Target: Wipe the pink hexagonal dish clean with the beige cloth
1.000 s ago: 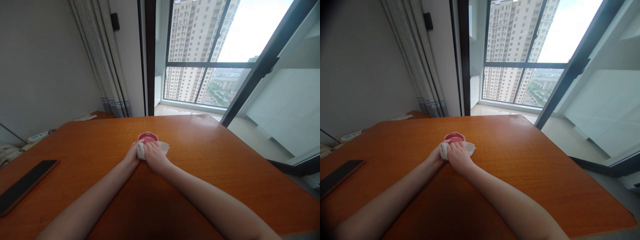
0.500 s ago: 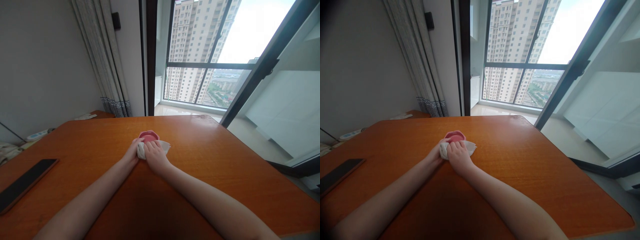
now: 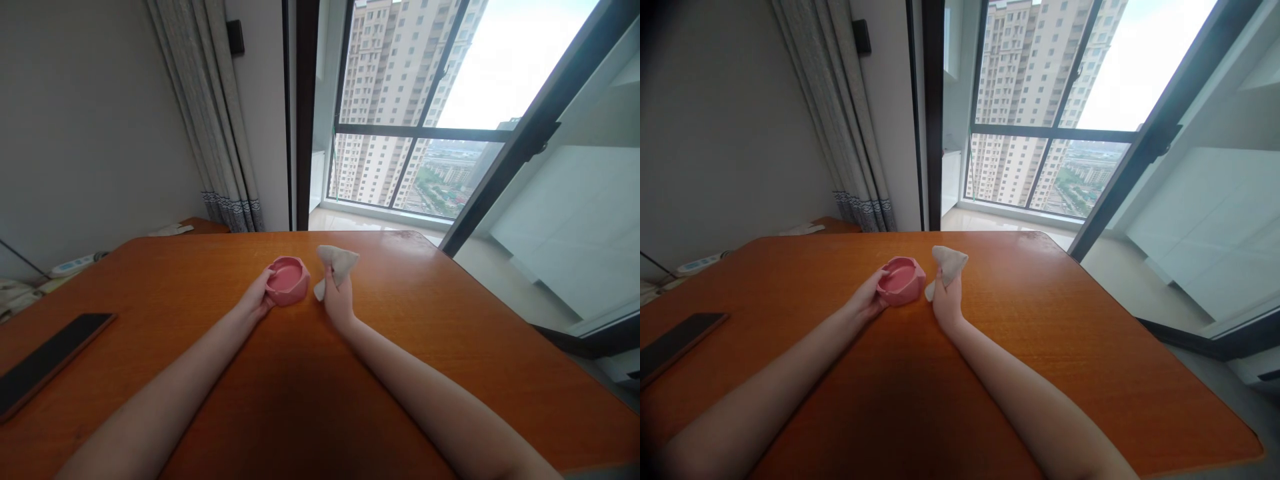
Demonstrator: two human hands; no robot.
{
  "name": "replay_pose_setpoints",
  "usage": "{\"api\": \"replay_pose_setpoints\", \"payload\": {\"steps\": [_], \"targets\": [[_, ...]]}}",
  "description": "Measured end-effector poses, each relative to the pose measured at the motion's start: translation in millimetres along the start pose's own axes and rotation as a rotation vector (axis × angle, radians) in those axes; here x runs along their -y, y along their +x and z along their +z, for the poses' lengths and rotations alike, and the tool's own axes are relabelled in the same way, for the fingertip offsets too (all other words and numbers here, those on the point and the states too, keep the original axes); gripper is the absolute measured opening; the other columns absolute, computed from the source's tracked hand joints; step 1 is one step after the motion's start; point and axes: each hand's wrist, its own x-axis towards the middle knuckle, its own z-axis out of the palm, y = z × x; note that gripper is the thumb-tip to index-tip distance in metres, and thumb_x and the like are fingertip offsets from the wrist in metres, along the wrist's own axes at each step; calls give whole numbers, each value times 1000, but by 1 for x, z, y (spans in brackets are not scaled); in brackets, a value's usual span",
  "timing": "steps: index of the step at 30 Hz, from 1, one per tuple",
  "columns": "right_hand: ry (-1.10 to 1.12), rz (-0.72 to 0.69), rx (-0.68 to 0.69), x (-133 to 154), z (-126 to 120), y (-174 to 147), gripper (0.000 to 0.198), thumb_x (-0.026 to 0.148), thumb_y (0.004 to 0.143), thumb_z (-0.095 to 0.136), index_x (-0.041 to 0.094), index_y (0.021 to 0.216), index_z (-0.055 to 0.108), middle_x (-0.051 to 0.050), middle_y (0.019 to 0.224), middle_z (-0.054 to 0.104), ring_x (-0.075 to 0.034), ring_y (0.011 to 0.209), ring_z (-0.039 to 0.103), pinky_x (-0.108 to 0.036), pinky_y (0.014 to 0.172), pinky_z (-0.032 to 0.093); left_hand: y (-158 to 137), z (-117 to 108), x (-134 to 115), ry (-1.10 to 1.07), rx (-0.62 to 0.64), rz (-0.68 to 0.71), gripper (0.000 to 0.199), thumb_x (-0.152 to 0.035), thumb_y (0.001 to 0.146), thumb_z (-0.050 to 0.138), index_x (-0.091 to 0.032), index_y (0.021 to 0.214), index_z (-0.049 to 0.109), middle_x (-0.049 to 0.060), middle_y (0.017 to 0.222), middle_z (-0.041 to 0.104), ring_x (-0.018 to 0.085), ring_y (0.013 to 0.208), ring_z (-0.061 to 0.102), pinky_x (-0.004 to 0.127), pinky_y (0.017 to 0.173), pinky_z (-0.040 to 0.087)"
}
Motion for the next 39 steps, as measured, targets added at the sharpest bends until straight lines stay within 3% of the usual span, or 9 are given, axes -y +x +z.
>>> {"api": "replay_pose_setpoints", "payload": {"steps": [5,11,17,20,24,28,31,34,39], "targets": [[-61,-39,195,-2,17,-15,42,43,92,36,19,122,52,-11,120,56,-23,120,46,-44,107,31,-8,7,-1,-36,41,-42,21,-16,75,57,-16,97,59,5,85,67,16,72,64,27,62,54],[-104,-37,202,9,35,-38,45,43,93,34,17,129,45,-12,128,49,-21,134,29,-43,114,18,-14,14,7,-107,-3,224,20,-17,77,56,-19,97,57,2,93,65,13,84,62,21,69,52],[87,59,2,8,20,-14,43,43,91,38,20,126,45,-9,127,52,-20,125,42,-43,111,27,-19,9,16,120,259,216,48,-24,69,71,-24,114,52,4,109,61,16,89,60,24,70,52],[152,124,56,-1,7,2,39,43,88,41,17,114,54,-10,119,59,-23,113,53,-42,102,39,-15,4,9,217,347,107,47,-34,72,68,-25,117,54,6,114,60,18,91,60,27,69,52],[94,114,202,-11,8,2,41,48,87,43,17,106,59,-10,114,61,-24,114,53,-43,103,37,-3,-2,9,270,247,129,35,-27,70,67,-18,103,62,5,97,64,16,83,60,23,66,50],[49,85,169,-9,24,-16,47,50,91,35,20,123,49,-10,128,53,-21,127,41,-44,109,28,0,-2,17,120,59,224,27,-21,70,61,-20,96,59,0,85,62,12,73,58,21,60,49],[4,35,119,-8,28,-21,48,47,91,37,20,129,42,-10,134,47,-20,132,35,-46,111,24,-5,-1,20,73,123,228,31,-21,71,63,-22,101,56,1,94,62,14,81,59,23,64,51],[27,72,74,-9,21,-13,43,42,90,39,20,127,44,-10,130,50,-21,125,44,-48,108,28,-10,-1,19,134,213,142,31,-27,72,65,-19,101,56,5,97,61,16,83,59,25,65,52],[81,153,170,-11,9,2,32,36,88,41,17,109,57,-9,115,61,-24,111,56,-45,101,39,-8,-4,19,252,178,95,46,-28,70,67,-26,114,53,5,110,59,18,85,59,24,58,51]]}}
